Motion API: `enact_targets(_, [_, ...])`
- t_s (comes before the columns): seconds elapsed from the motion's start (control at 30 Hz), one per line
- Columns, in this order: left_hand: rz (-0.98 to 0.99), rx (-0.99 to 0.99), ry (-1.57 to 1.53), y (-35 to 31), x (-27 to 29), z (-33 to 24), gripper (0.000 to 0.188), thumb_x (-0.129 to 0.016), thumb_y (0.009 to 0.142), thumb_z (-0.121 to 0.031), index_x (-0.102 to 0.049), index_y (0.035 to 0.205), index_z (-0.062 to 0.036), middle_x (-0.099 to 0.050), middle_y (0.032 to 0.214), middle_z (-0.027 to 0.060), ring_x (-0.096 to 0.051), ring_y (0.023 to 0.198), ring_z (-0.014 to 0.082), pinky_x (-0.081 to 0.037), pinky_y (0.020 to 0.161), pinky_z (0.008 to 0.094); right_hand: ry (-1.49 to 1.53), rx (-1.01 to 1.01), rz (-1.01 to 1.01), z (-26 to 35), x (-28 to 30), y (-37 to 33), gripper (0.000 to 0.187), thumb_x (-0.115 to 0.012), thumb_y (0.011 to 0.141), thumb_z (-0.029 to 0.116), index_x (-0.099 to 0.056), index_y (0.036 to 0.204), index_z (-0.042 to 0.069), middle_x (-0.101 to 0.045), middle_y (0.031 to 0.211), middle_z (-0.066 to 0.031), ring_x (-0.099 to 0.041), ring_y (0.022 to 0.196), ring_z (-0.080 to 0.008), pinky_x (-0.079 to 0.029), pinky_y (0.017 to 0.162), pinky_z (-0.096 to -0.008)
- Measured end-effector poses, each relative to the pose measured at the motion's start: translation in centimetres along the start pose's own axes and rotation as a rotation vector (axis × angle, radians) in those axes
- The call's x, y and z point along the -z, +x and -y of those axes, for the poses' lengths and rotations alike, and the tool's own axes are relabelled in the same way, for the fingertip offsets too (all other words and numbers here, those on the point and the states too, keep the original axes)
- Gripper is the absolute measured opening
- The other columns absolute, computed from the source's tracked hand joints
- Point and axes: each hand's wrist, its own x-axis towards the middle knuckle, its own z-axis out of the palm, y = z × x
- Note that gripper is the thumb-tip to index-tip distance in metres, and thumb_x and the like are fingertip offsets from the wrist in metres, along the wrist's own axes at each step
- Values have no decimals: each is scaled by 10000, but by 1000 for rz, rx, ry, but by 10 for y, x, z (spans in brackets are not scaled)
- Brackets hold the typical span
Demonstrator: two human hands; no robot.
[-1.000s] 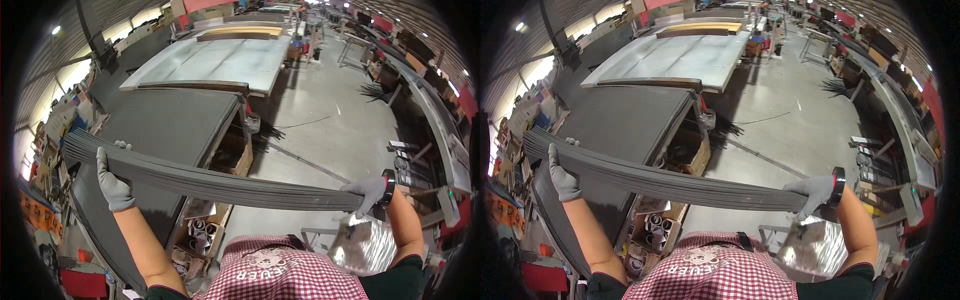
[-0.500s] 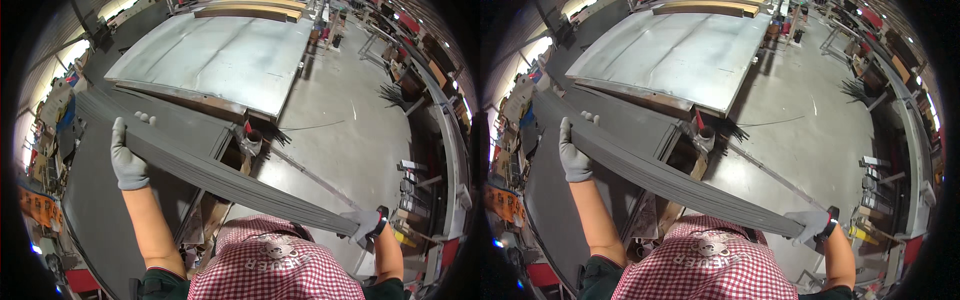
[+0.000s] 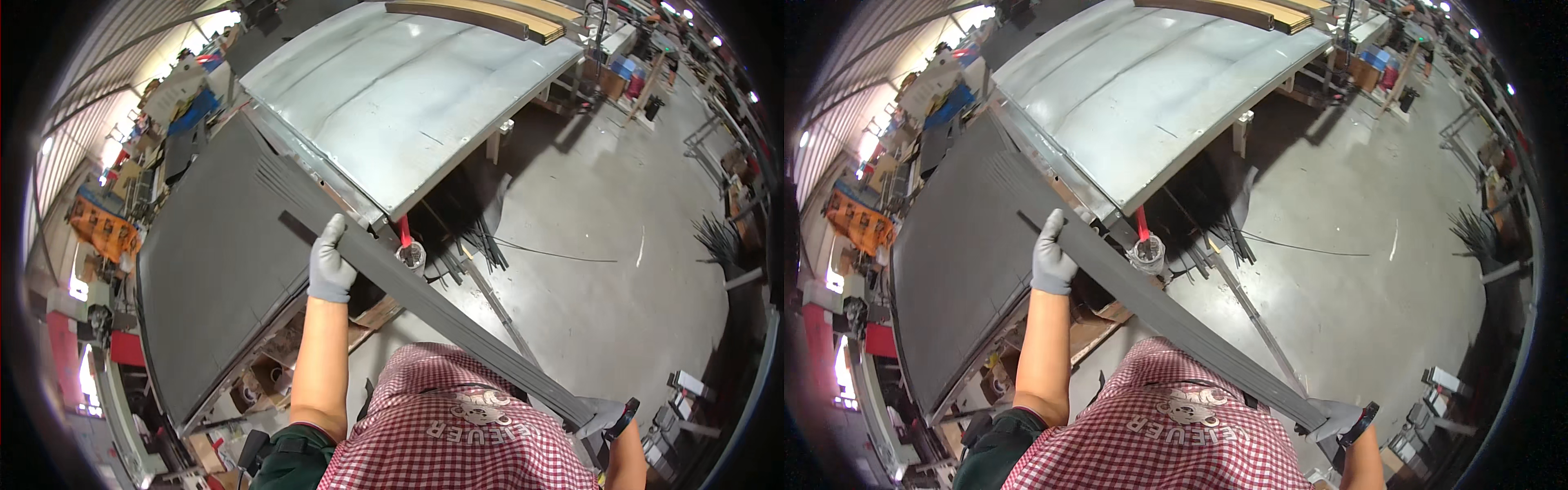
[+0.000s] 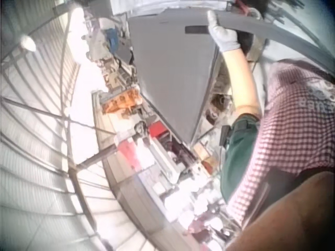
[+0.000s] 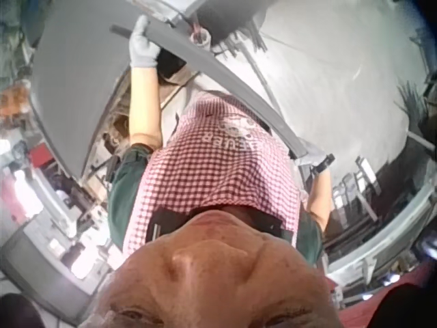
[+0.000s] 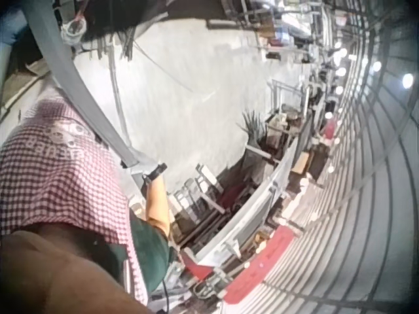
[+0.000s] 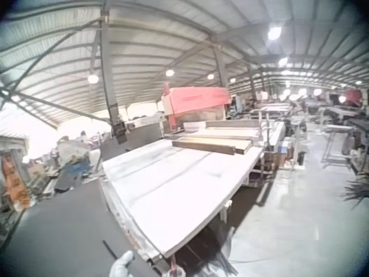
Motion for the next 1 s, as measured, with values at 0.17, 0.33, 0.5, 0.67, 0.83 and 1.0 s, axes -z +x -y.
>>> enact_targets(0.17, [-133, -138, 102, 32, 6, 25, 257, -615, 913, -184, -579, 1073, 13, -634, 1013, 124, -627, 944, 253, -527, 848, 385, 113, -12, 129, 6, 41, 5, 753, -821, 676, 136, -453, 1317, -11, -596, 1187, -106, -569, 1084, -203, -442, 946, -362])
enact_targets(0.33, [-179, -129, 62, 52, -1, 38, 172, -613, 886, -172, -587, 937, -10, -632, 863, 123, -613, 761, 237, -522, 748, 388, 89, -42, 117, 26, 55, 10, 798, -828, 670, 150, -430, 1343, -8, -576, 1229, -108, -542, 1127, -209, -423, 975, -370])
enact_targets(0.5, [-293, -241, 81, 65, -15, 50, 210, -682, 851, -136, -616, 1030, -49, -656, 968, 79, -645, 927, 239, -528, 801, 371, 62, -93, 34, 45, 60, -6, 842, -834, 664, 164, -407, 1370, -4, -557, 1271, -109, -515, 1171, -214, -405, 1003, -377])
enact_targets(0.67, [-289, -203, 14, 84, -19, 59, 201, -699, 841, -152, -620, 998, -55, -644, 936, 60, -640, 880, 210, -535, 774, 366, 39, -124, -42, 63, 60, -12, 887, -841, 658, 179, -385, 1396, -1, -537, 1313, -111, -488, 1214, -219, -386, 1032, -384])
enact_targets(0.83, [-314, -182, 42, 81, -35, 60, 143, -696, 843, -162, -624, 902, -53, -641, 827, 47, -642, 797, 175, -534, 680, 337, 70, -129, -20, 64, 61, -11, 866, -832, 666, 161, -389, 1392, -2, -541, 1308, -110, -497, 1205, -217, -391, 1027, -382])
enact_targets(1.0, [-360, -128, 228, 61, -34, 40, 147, -660, 868, -164, -642, 911, -24, -640, 815, 47, -641, 796, 173, -529, 689, 342, 113, -117, 28, 59, 53, 3, 845, -822, 674, 144, -394, 1388, -2, -545, 1303, -109, -507, 1195, -215, -397, 1021, -380])
